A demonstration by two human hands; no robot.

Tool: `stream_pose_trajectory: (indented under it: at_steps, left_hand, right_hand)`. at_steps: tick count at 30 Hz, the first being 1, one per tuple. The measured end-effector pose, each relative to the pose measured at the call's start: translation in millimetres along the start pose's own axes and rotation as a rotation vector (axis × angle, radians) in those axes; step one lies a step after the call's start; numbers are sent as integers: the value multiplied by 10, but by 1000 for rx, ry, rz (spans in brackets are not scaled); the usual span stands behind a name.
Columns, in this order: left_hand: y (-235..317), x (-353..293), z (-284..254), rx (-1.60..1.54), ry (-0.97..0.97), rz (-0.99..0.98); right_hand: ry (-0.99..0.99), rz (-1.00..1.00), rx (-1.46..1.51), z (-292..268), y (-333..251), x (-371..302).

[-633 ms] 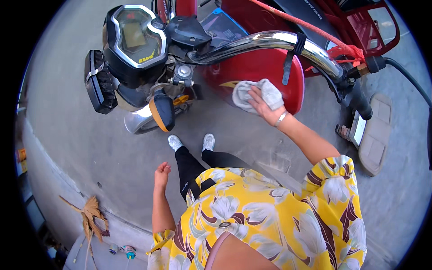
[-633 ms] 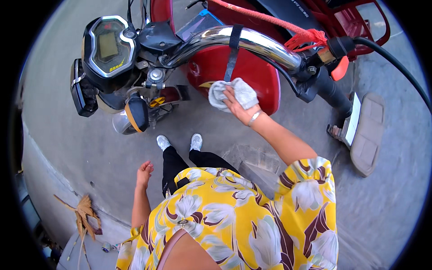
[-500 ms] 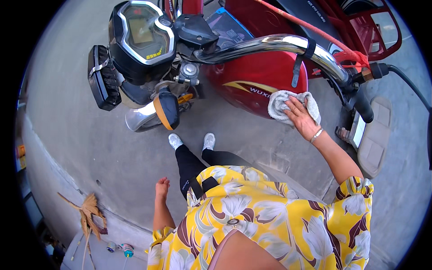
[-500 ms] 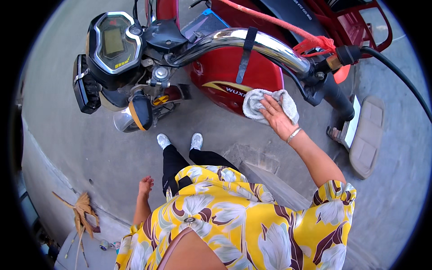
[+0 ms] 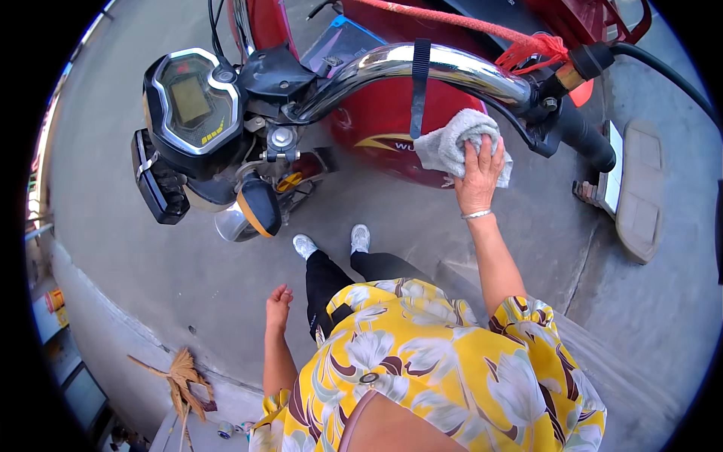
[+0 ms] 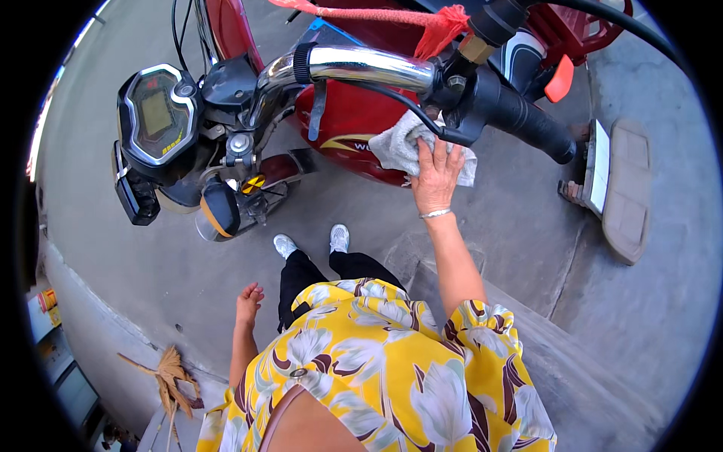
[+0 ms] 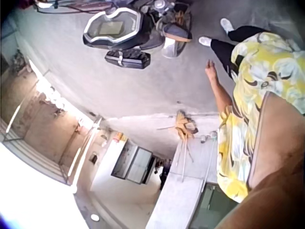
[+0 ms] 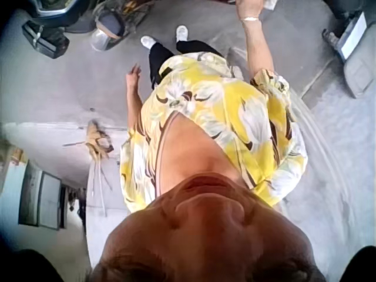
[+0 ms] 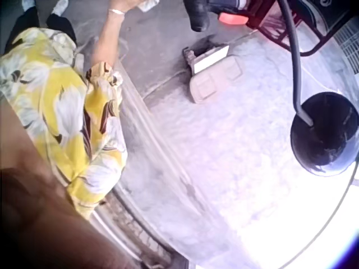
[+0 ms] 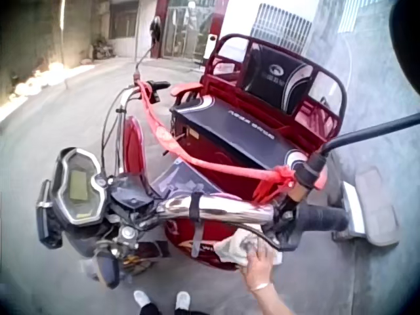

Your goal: The person wipes the rearview mirror, handles, dashboard, and body of a red three-wheeled vehicle with a cloth.

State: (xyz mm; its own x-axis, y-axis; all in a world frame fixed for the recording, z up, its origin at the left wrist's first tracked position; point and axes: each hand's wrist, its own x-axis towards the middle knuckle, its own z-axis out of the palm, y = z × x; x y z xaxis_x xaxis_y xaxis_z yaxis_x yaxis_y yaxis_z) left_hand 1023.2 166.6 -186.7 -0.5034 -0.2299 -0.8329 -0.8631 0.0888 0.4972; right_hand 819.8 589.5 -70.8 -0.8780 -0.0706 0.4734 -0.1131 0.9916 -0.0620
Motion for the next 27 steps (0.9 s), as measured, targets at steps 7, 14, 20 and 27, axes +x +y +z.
stream_pose_trajectory:
  at_steps: [7, 14, 20, 27]
  left_hand:
    - [-288, -114, -242, 103, 12, -78]
    - [-648, -303, -409, 97, 77, -185]
    - [-607, -384, -440, 38, 82, -206]
    - [-332, -369, -531, 117, 41, -136]
  right_hand:
    - [221, 445, 195, 406, -285, -417]
    - [392, 862, 631, 527, -533, -490]
    - [628, 1791, 1757, 1030, -771, -259]
    - [351, 2060, 2347, 1615, -1352, 170]
